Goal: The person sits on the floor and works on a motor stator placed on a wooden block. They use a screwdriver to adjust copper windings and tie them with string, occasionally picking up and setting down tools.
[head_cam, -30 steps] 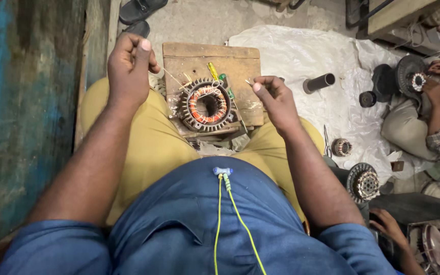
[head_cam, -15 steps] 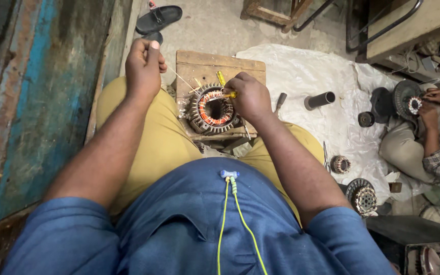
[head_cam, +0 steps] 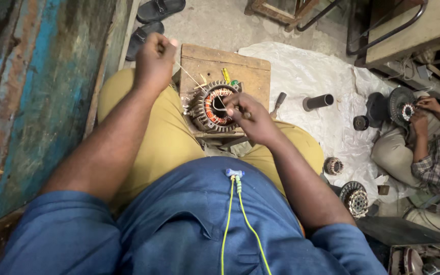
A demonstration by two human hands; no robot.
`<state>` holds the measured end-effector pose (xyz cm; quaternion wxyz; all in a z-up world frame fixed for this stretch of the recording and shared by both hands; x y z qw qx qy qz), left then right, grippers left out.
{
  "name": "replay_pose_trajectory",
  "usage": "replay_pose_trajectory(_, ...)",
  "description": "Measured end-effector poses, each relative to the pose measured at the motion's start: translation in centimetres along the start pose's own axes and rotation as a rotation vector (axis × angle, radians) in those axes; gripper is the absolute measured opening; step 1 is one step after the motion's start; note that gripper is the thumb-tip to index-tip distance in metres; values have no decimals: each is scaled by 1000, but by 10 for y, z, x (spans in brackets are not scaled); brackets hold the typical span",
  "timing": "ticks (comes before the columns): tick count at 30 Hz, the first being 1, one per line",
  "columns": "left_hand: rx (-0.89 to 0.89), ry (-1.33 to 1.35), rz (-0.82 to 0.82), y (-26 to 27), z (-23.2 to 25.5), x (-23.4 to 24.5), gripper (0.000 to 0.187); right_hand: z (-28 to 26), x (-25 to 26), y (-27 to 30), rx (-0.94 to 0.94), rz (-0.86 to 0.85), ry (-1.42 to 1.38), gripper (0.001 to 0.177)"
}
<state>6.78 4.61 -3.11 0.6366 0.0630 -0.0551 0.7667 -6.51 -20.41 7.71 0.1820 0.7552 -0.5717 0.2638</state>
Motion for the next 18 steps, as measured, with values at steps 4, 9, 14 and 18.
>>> replay_pose_trajectory(4, -308, -333, -21, 13, 15, -2, 33, -1, 6, 22, 79, -45, 133, 10)
replay_pose_trajectory(9, -589, -755, 191, 29, 43, 4, 53, -8, 12, 29, 61, 140, 151, 13)
replay_pose_trajectory(14, -277, -546, -170, 38, 57, 6, 38, -7, 17, 19, -109, 513, 187, 16)
replay_pose_trajectory(18, -232, -517, -569, 44, 52, -3, 41, -5, 17, 4, -60, 592, 145, 18)
Point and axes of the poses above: each hand's wrist, its own y-axis away from the middle knuckle, its own x-axis out of the back of the hand, z = x × y, the point moved 2 cm from there along -y, towards the middle knuckle, and after that the axes turned 7 degrees about z, right-handed, at the moved point
